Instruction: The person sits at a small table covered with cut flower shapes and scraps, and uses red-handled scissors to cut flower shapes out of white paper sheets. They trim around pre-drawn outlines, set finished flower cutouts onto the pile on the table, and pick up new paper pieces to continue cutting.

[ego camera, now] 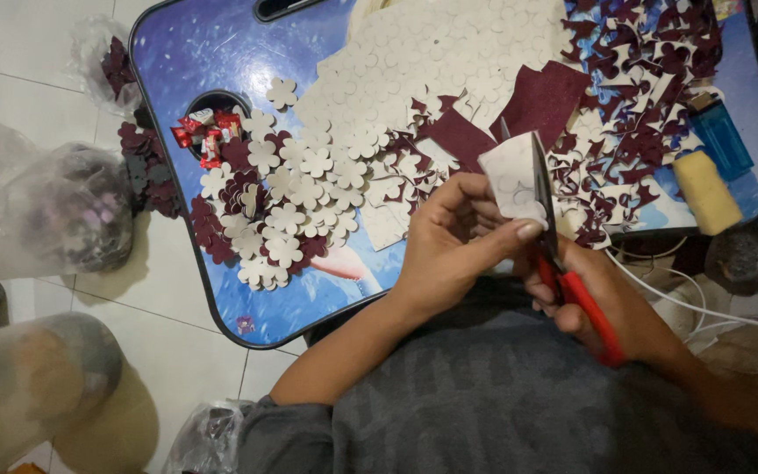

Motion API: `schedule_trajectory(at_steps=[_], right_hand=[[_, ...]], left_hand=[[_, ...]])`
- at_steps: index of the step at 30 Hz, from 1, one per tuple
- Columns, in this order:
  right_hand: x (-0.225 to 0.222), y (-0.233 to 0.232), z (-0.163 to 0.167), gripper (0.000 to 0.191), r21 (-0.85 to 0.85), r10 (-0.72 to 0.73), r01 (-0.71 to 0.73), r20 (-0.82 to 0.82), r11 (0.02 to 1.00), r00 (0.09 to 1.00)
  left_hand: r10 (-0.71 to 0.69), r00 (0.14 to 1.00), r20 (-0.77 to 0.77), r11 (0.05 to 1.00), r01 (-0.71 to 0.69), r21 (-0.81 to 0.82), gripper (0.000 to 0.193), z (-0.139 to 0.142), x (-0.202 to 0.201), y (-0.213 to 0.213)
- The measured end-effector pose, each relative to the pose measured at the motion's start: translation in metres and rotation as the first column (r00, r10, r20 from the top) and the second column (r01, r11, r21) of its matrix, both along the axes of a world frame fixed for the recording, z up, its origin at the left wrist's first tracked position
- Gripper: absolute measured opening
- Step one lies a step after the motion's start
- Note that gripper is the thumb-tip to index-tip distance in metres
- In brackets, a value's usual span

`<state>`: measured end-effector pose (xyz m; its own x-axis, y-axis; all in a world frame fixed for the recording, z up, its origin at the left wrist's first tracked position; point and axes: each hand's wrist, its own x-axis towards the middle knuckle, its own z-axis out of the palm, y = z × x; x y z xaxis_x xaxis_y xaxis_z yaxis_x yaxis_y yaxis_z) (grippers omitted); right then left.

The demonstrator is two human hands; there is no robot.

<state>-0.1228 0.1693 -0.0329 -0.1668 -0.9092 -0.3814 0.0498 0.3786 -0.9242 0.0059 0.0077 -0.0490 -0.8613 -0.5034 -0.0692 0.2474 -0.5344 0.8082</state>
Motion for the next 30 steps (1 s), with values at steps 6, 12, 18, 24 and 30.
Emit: schedule_trajectory(at_steps=[6,12,18,24,30], right_hand=[[0.006,-0.003,0.0,0.117,-0.049,-0.032,0.029,-0.068,0.998,0.997],[0.007,-0.001,-0.007,0.112,-0.079,-0.044,0.036,-0.108,0.996,0.993],[0.003,0.002,-0.011,0.098,-0.118,-0.036,0.029,-0.052,0.993,0.998],[-0.001,0.003,0.0,0.108,-0.031,0.0,0.003,0.068,1.0,0.998],[-0.002,0.001,0.01,0.129,-0.02,0.047,-0.047,-0.029,0.999,0.998]], left_hand=[[-0.042,0.999,0.012,0.999,0.042,0.028,0.024,-0.003,-0.004,0.0],[-0.058,0.998,0.034,0.998,0.057,0.042,0.023,-0.006,-0.004,-0.002],[0.042,0.999,0.013,0.999,-0.042,0.019,0.023,-0.005,-0.004,0.003],[0.1,0.994,0.04,0.992,-0.097,-0.081,0.025,0.007,-0.002,0.0],[0.038,0.994,0.099,0.994,-0.027,-0.107,0.03,0.023,0.003,-0.006]])
